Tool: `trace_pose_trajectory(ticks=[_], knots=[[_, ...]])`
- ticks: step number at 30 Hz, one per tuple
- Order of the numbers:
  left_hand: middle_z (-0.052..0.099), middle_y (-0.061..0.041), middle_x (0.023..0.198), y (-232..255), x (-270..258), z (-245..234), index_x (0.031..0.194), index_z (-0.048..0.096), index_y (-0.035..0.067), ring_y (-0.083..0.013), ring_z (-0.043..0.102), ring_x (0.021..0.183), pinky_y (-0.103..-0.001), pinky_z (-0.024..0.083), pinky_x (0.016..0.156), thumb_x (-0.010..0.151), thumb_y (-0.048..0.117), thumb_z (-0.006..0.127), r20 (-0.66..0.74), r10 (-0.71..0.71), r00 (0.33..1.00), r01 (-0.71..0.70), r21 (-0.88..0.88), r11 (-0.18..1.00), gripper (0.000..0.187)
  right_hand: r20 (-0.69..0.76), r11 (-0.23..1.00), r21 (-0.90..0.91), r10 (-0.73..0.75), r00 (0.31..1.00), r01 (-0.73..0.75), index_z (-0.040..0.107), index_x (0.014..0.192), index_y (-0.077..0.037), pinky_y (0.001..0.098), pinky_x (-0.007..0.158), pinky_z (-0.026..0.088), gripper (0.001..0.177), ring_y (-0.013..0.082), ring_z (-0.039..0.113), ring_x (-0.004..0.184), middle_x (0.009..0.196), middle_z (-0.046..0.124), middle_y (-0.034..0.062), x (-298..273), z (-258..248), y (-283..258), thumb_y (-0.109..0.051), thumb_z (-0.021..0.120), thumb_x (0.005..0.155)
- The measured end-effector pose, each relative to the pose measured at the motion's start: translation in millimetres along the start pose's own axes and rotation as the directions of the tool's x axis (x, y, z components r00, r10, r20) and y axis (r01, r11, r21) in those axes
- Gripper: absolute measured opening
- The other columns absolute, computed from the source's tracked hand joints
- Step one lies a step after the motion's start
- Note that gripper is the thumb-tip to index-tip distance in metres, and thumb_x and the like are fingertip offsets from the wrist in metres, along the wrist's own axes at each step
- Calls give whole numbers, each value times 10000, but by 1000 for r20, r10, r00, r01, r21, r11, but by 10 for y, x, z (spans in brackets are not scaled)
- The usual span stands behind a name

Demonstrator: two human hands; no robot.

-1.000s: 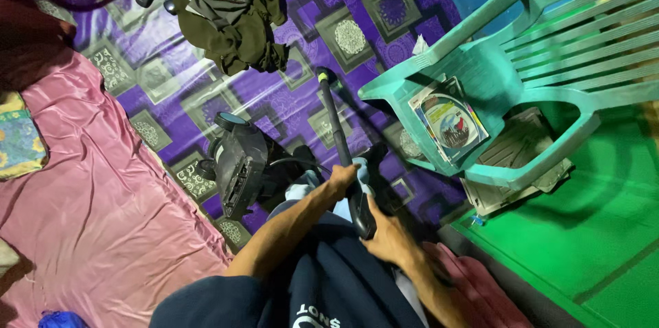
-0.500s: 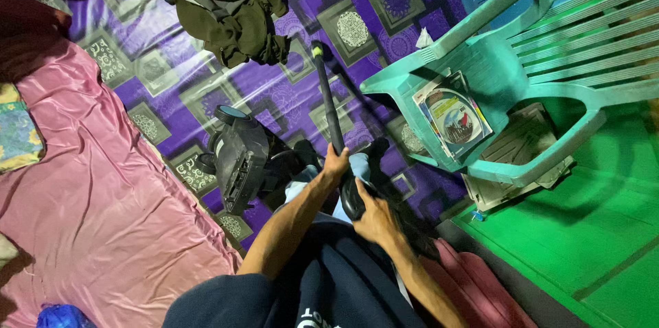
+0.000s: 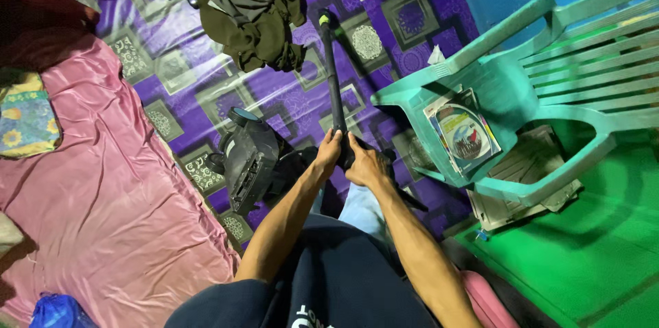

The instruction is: The person vacuums a patterned purple floor in a bedroom, moving a plastic chair to access the area underneath. After vacuuming, the person picks up a green shirt from the floor and folds it neatly.

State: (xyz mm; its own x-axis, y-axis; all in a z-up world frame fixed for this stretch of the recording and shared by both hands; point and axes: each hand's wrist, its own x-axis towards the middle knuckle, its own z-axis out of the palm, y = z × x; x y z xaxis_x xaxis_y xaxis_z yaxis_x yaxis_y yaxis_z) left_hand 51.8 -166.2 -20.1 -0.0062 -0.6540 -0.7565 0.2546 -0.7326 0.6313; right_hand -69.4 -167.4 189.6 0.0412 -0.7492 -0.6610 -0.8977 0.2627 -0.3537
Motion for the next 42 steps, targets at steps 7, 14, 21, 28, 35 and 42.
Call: trace_pose_trajectory(ticks=[7, 14, 21, 28, 35, 42], knots=[[581, -80, 1426, 379, -269, 5, 1581, 382, 120, -203, 554, 1250, -364, 474, 973, 992, 425, 556, 31, -110, 994, 110, -15, 994, 686, 29, 1000, -2, -21, 999, 21, 249, 1618, -318, 571, 956, 523, 1062, 494, 674, 1059, 1115, 708, 282, 281, -36, 59, -230, 734, 678], [649, -104, 1224, 377, -207, 201, 1540, 348, 195, -225, 632, 994, -373, 540, 780, 975, 395, 612, 21, -253, 967, 254, -75, 964, 656, 103, 999, -14, -32, 994, 34, 222, 1628, -224, 557, 1000, 501, 1104, 520, 647, 1095, 1118, 694, 315, -167, -302, 77, -210, 740, 653], [627, -125, 950, 181, -416, 386, 1209, 609, 17, -235, 630, 762, -405, 546, 627, 979, 391, 660, 32, -342, 939, 341, 29, 940, 443, 162, 998, 67, -11, 987, 0, 203, 1624, -212, 514, 992, 517, 1131, 502, 668, 1060, 1063, 698, 324, -879, -371, 127, -252, 822, 678], [700, -172, 905, 12, -1292, 543, 1146, 643, -45, -289, 700, 727, -455, 591, 636, 948, 324, 678, -12, -590, 807, 590, 23, 807, 420, 199, 992, 114, 24, 980, -47, 224, 1599, -225, 514, 943, 536, 1095, 476, 682, 1014, 1013, 715, 300, -1607, -361, 229, -267, 849, 702], [701, -160, 935, -75, -1505, 350, 1160, 644, -51, -288, 717, 792, -441, 607, 670, 912, 306, 771, -69, -596, 800, 598, 169, 784, 453, 234, 987, 142, 37, 971, -72, 216, 1598, -209, 506, 901, 554, 1082, 444, 714, 958, 956, 737, 258, -1811, -220, 177, -212, 820, 700], [720, -174, 973, -255, -914, 221, 1201, 664, -65, -274, 705, 775, -431, 593, 652, 897, 331, 782, -125, -490, 863, 506, 218, 834, 513, 149, 992, 125, 8, 989, -27, 247, 1598, -222, 525, 888, 549, 1074, 457, 701, 971, 996, 725, 266, -1461, -79, 141, -190, 817, 689]])
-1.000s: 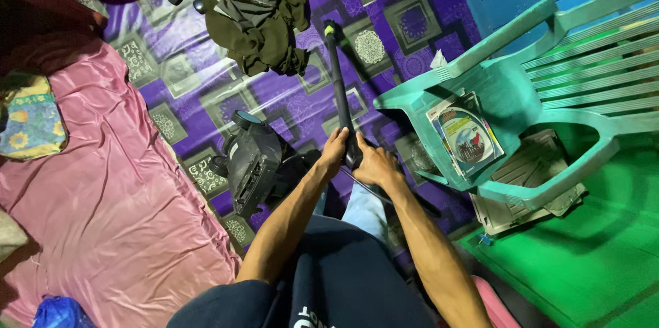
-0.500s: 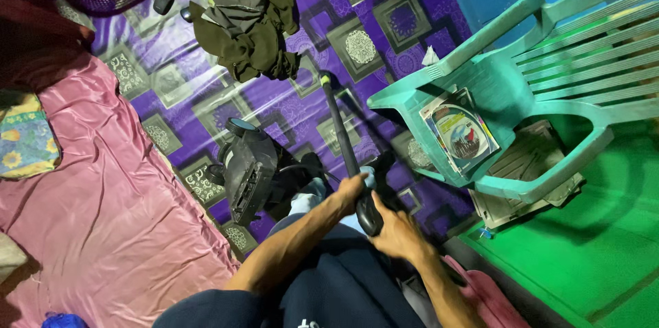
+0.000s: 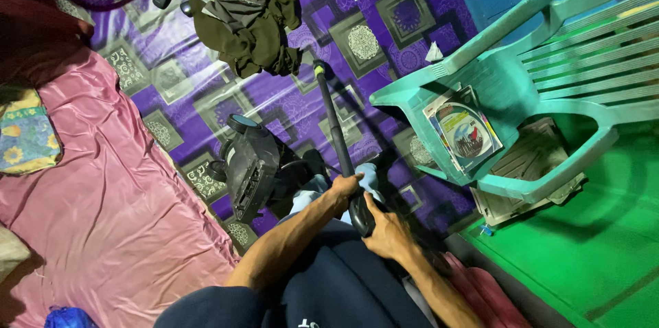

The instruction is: The person vacuums a patterned purple floor in a bedroom, moving a plastic chair to access the area underneath. After vacuuming, the person picks up a green shirt from the floor and folds it neatly.

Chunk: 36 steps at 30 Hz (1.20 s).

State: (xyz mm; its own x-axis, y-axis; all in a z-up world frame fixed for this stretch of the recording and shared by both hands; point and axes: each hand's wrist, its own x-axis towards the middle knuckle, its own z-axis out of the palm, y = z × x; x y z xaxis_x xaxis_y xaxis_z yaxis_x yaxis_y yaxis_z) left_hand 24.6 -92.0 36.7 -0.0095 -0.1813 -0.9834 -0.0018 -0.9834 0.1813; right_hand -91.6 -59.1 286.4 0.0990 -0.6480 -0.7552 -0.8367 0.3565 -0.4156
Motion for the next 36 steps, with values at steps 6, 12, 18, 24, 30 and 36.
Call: trace_pose_trajectory(ticks=[6, 12, 18, 24, 30, 36], knots=[[714, -154, 956, 377, 643, -148, 1203, 670, -64, -260, 688, 774, -440, 572, 662, 897, 439, 771, -50, 98, 994, -99, -22, 995, 597, -42, 997, -44, -58, 997, 57, 245, 1617, -197, 523, 882, 560, 1064, 470, 709, 949, 968, 729, 287, 494, -65, -139, -193, 774, 694], [689, -152, 960, 941, 537, -373, 1208, 632, -34, -263, 687, 783, -431, 579, 678, 917, 382, 716, -9, 161, 987, -160, -170, 972, 515, -56, 997, -75, -38, 998, 33, 234, 1633, -243, 548, 904, 554, 1080, 496, 700, 961, 992, 712, 318, 1047, -174, -296, -196, 734, 677], [682, -129, 963, 1114, 354, -495, 1195, 653, -22, -235, 667, 784, -392, 563, 669, 948, 410, 668, 21, 265, 964, -257, -180, 950, 498, -77, 989, -129, -88, 993, 78, 229, 1633, -257, 572, 907, 542, 1090, 495, 694, 963, 977, 721, 301, 1403, -211, -361, -213, 718, 659], [687, -115, 961, 1090, 293, -558, 1181, 661, -26, -213, 667, 774, -364, 568, 656, 979, 413, 637, 58, 276, 960, -261, -185, 948, 484, -41, 982, -170, -88, 995, 80, 155, 1653, -250, 573, 906, 549, 1115, 490, 703, 950, 980, 723, 296, 1331, -237, -422, -197, 672, 667], [694, -120, 915, 915, 222, -501, 1143, 677, -41, -233, 661, 762, -393, 542, 660, 981, 420, 624, 63, 279, 958, -273, -92, 958, 491, -43, 978, -196, -84, 996, 74, 174, 1649, -269, 587, 925, 539, 1088, 498, 694, 967, 1003, 718, 290, 1174, -155, -305, -186, 650, 674], [695, -126, 969, 394, 454, -383, 1192, 670, -45, -217, 658, 813, -385, 545, 707, 981, 430, 635, 83, 303, 949, -290, -135, 947, 520, -35, 976, -201, -87, 996, 78, 232, 1637, -252, 582, 938, 535, 1054, 498, 691, 990, 1015, 716, 302, 993, 128, -17, -184, 652, 673]])
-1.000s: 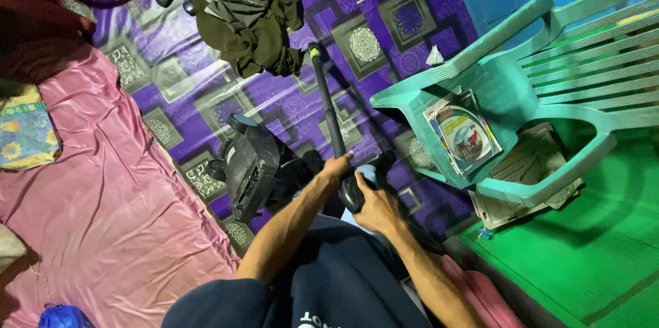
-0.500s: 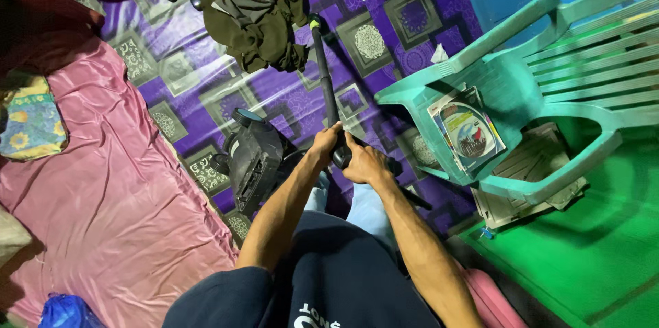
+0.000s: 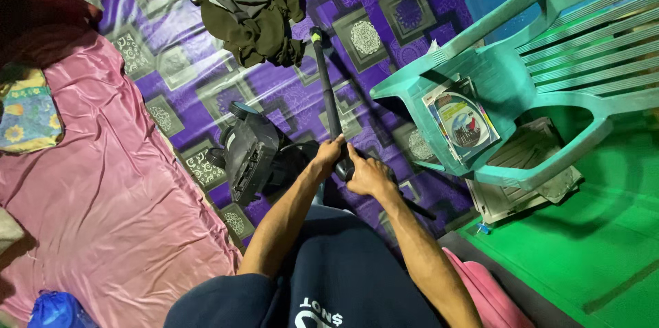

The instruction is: The person vacuums a patterned purple floor in a bedroom, moving a plastic chair to access the area underneath. After vacuuming, the person picks up a green shirt from the floor and folds it neatly.

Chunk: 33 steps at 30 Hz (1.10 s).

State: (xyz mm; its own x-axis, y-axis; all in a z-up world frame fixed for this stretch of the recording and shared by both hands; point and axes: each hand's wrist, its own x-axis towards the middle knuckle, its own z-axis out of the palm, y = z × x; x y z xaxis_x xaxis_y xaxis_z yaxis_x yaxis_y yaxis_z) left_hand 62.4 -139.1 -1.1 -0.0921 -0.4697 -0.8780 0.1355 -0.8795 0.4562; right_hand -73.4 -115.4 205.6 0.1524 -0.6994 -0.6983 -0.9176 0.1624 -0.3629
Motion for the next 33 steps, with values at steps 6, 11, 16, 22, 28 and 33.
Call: trace_pose_trajectory(ticks=[6, 11, 16, 22, 28, 33], knots=[[716, -156, 1011, -369, -153, 4, 1229, 637, -61, -245, 706, 860, -396, 567, 747, 966, 469, 643, -70, 18, 997, -3, 207, 978, 592, 9, 999, 30, 20, 1000, -21, 224, 1635, -230, 561, 970, 533, 1064, 479, 696, 1022, 1045, 723, 292, -320, 290, 104, -205, 686, 677], [691, -160, 998, -623, -530, -20, 1246, 596, -42, -266, 691, 840, -446, 569, 724, 954, 451, 634, 6, -49, 999, 48, 115, 992, 574, 37, 995, 89, 50, 998, -53, 197, 1637, -227, 558, 996, 517, 1104, 467, 686, 1066, 1086, 719, 280, -661, 561, 136, -202, 727, 669], [718, -150, 983, -1028, -764, -132, 1196, 659, -34, -235, 679, 816, -413, 553, 691, 948, 479, 668, 2, -36, 999, 35, 206, 978, 570, -8, 997, 67, 47, 999, -46, 154, 1636, -229, 582, 1005, 489, 1155, 498, 661, 1066, 1062, 705, 315, -1023, 925, 130, -248, 796, 676], [709, -160, 976, -1312, -1416, -118, 1165, 649, -46, -264, 699, 809, -441, 592, 674, 897, 416, 758, -19, -164, 986, 163, 266, 950, 545, 36, 989, 112, 97, 995, -101, 100, 1651, -203, 574, 964, 528, 1191, 493, 685, 1011, 1013, 710, 311, -1620, 1212, 55, -249, 793, 682], [729, -160, 948, -1508, -2049, -68, 1095, 691, -42, -273, 724, 772, -417, 602, 659, 894, 413, 753, 13, -283, 959, 258, 371, 892, 501, -5, 994, 101, 36, 999, -35, 134, 1608, -122, 552, 1046, 474, 1164, 459, 708, 1019, 998, 736, 297, -2216, 1488, 113, -253, 821, 677], [738, -134, 896, -1800, -2196, -105, 1018, 727, -18, -246, 719, 762, -386, 602, 672, 876, 414, 777, 76, -268, 961, 208, 444, 872, 458, 106, 978, 152, 126, 986, -141, 143, 1622, -154, 498, 1068, 491, 1127, 401, 708, 1064, 1020, 757, 228, -2534, 1563, 117, -239, 804, 713]])
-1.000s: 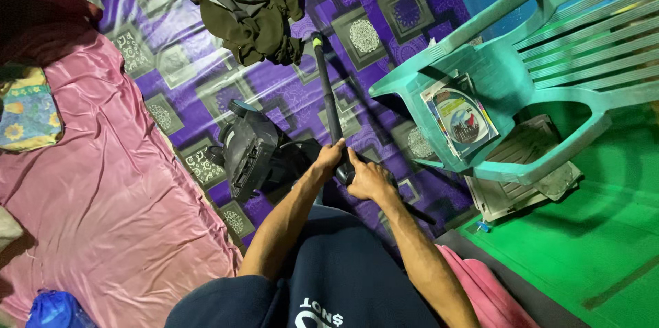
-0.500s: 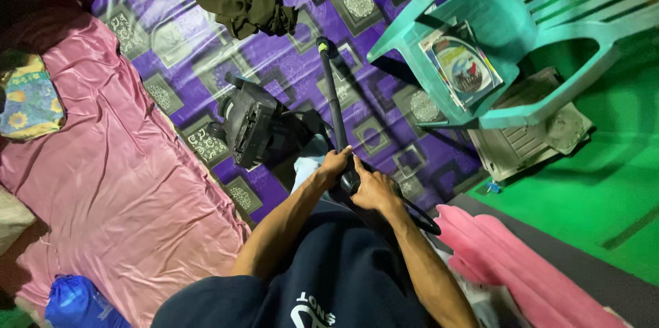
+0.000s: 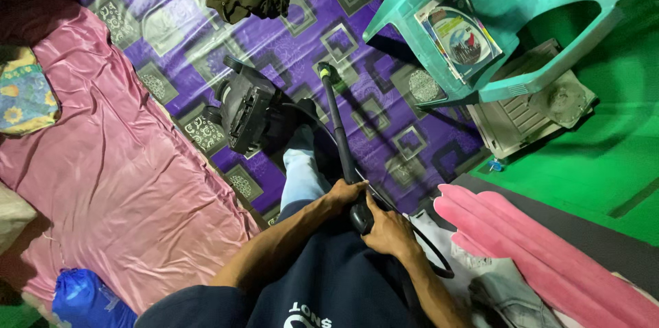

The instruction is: The person vacuums a patterned purple floor in a bedroom, moving a plastic chair to access the area underneath. After vacuuming, the person picks up a green shirt from the floor and folds it neatly.

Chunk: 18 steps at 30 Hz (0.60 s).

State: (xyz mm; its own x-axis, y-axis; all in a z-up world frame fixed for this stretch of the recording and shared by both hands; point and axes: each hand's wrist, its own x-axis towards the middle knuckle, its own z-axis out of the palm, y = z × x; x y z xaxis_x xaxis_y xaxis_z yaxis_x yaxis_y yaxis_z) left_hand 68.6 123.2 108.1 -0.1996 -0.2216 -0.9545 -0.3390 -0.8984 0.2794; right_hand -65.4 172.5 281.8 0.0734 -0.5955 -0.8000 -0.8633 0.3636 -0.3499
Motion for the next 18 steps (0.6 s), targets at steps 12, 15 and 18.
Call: trace_pose_trajectory(ticks=[12, 15, 18], knots=[[722, -148, 847, 75, 853, -335, 962, 731, -50, -216, 689, 716, -405, 560, 630, 860, 519, 773, -86, 247, 965, -225, 210, 952, 580, -163, 993, 115, 50, 985, -31, 205, 1626, -185, 509, 943, 549, 1092, 440, 711, 1001, 1022, 735, 255, 552, 136, -146, -286, 802, 718], [725, -115, 890, 244, 1009, -457, 1050, 706, -24, -192, 689, 772, -377, 562, 684, 867, 502, 772, -164, 265, 950, -241, 150, 959, 561, -150, 989, 120, 102, 983, -84, 207, 1628, -211, 537, 928, 538, 1069, 465, 688, 1008, 1031, 719, 270, 849, 87, -222, -330, 795, 743], [715, -97, 890, 448, 989, -594, 1074, 719, -22, -181, 660, 763, -365, 551, 684, 888, 476, 724, -110, 341, 934, -328, 121, 937, 532, -214, 995, 93, 66, 975, -47, 194, 1634, -194, 527, 921, 557, 1109, 465, 702, 991, 1015, 723, 287, 1192, 23, -248, -259, 772, 690]])
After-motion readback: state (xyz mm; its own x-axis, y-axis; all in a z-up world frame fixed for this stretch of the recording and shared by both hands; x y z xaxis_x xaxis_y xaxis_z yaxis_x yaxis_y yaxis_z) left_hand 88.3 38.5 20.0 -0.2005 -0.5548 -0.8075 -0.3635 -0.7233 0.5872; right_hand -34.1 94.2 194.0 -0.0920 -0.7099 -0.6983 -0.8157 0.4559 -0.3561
